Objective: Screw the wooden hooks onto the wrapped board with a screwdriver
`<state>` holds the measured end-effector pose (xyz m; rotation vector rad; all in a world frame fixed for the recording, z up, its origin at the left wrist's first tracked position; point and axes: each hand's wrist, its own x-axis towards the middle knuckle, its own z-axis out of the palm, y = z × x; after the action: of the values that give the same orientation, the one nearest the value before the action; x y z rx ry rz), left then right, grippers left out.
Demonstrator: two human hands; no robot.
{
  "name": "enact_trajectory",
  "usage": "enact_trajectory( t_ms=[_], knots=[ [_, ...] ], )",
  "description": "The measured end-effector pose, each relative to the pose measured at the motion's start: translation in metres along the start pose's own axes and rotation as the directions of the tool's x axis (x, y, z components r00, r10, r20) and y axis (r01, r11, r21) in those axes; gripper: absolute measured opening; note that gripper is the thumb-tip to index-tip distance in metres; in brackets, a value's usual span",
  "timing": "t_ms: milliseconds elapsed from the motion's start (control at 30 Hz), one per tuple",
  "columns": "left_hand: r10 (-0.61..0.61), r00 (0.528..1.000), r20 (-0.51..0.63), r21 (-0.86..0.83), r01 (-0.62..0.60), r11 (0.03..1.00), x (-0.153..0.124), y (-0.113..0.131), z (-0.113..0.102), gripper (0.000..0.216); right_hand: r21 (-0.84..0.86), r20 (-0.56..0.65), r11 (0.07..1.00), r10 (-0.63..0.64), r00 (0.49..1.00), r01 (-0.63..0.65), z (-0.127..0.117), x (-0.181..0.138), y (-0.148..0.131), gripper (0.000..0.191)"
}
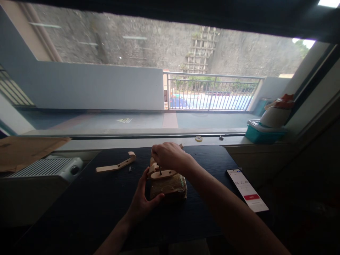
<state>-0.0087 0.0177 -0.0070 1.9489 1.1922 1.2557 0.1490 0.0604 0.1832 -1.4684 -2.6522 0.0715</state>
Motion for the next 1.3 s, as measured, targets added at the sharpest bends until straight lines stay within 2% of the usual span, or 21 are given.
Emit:
enact_trajectory(
  t_ms=[200,400,533,867,1100,1233,1300],
  knots=[
    [0.004,1.000,-0.018,0.018,-0.003,1.000,0.001,0.002,0.000,0.095,-0.015,-0.004,0.998,0.056,0.998,-0.057,0.001,0.001,-0.001,0.034],
    [0.003,1.000,-0.021,0.019,-0.003,1.000,0.001,0.003,0.000,0.095,-0.046,0.033,0.998,-0.031,0.999,0.033,-0.011,0.002,0.002,0.031],
    [0.002,1.000,-0.025,0.012,-0.001,1.000,0.001,0.000,0.001,0.096,-0.042,0.036,0.997,-0.069,0.997,0.071,-0.007,0.001,-0.001,0.029],
    [0.013,1.000,-0.020,0.009,-0.013,1.000,0.002,0.002,0.000,0.095,-0.043,-0.017,0.995,0.087,0.996,-0.088,0.005,-0.001,0.001,0.034],
    [0.009,1.000,-0.022,0.010,-0.009,1.000,0.001,-0.001,0.001,0.096,-0.070,-0.003,0.998,0.001,1.000,-0.001,-0.008,0.000,-0.004,0.031],
    [0.006,1.000,-0.018,-0.005,-0.007,1.000,0.001,0.000,0.001,0.096,-0.042,-0.017,0.997,-0.068,0.998,0.067,-0.005,0.001,-0.004,0.029],
    [0.008,1.000,-0.016,-0.004,-0.008,1.000,0.001,0.001,0.000,0.095,-0.022,-0.027,0.999,-0.044,0.999,0.044,0.000,0.002,-0.003,0.029]
  ],
)
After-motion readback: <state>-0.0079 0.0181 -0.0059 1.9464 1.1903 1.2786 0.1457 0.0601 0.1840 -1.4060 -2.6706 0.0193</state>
